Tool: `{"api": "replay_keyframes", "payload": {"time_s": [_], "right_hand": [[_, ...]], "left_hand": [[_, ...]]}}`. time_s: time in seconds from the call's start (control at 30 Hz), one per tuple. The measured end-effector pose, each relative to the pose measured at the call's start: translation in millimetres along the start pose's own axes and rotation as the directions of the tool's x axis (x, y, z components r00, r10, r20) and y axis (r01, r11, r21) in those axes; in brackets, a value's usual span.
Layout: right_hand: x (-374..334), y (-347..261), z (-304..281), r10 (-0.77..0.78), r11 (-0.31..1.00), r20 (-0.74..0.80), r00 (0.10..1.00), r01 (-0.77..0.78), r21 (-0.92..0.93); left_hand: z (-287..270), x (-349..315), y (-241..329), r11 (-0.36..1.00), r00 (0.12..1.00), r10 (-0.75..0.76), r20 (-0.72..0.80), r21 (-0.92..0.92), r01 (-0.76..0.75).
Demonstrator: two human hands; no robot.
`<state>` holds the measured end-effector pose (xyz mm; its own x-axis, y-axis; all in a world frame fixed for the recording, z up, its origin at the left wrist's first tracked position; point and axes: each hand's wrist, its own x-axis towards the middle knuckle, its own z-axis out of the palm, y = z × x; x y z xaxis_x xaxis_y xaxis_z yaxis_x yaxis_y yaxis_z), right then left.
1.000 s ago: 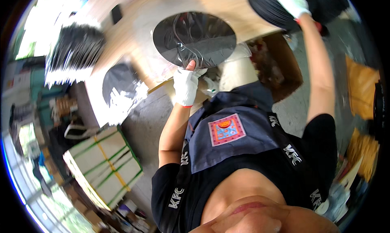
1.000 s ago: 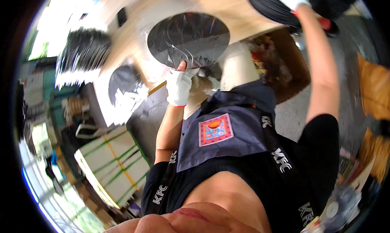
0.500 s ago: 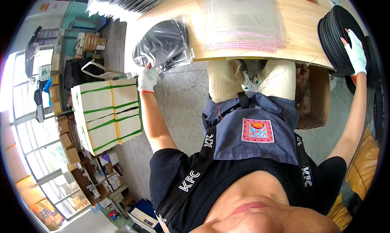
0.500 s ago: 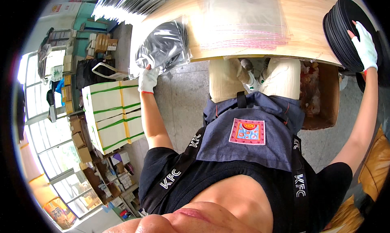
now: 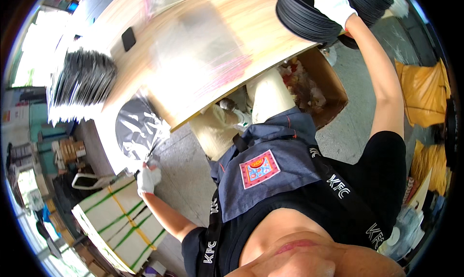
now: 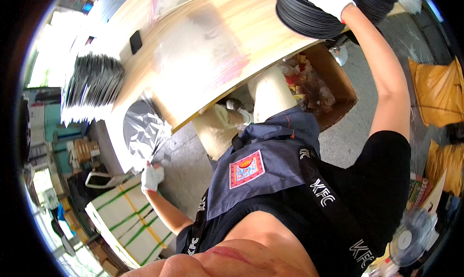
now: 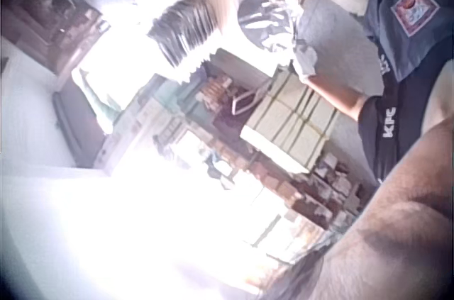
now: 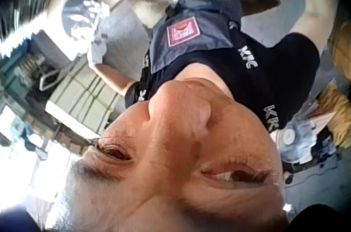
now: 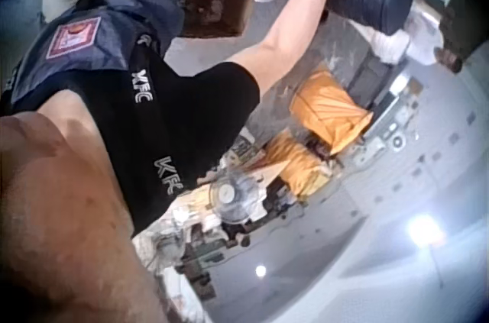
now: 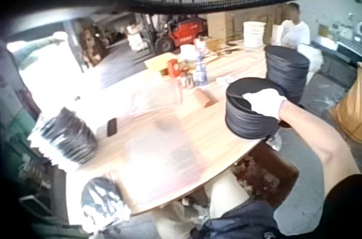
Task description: The person is placing black circular discs into plastic bags by hand at a table and setting them aside.
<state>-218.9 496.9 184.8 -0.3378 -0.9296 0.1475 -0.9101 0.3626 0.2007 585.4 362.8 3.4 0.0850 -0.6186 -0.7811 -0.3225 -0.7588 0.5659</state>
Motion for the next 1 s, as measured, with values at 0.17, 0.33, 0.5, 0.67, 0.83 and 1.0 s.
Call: {"api": "replay_keyframes", "payload": {"time_s": [0.17,0.33,0.5,0.67,0.83,1.0], "right_hand": [[-75.8,-5.7,24.2,-0.404,0.915,-0.417,0.814,0.353,-0.197],[-128.3,59.0,70.8,0.688,0.617,-0.044,0.724,-0.552,0.56],[-104.3,81.9,98.5,0.352,-0.6,0.596,0.722,-0.315,0.736],[-91.1,36.4,30.0,0.538,-0.089,0.338,0.772,-0.347,0.934],[-95.3,-42.8,38.3,0.375,0.007,0.027,0.927,-0.032,0.999],[-87.4,-117.1,80.4,0.026,0.647,-0.275,0.961,0.194,0.737]], "left_hand": [[62.6,-38.4,0.4,0.894,0.883,0.448,0.142,-0.07,-0.443],[238.4,-73.0,92.0,0.166,0.337,0.893,0.298,0.478,-0.863],[316.6,-33.3,145.9,-0.328,0.218,0.772,0.597,0.668,-0.669],[344.8,-16.1,151.2,-0.131,0.265,0.821,0.506,0.618,-0.775],[343.8,-78.6,201.1,0.206,0.21,0.899,0.384,0.054,-0.977],[353.2,-84.6,219.1,0.396,0.316,0.887,0.337,-0.201,-0.896]]}}
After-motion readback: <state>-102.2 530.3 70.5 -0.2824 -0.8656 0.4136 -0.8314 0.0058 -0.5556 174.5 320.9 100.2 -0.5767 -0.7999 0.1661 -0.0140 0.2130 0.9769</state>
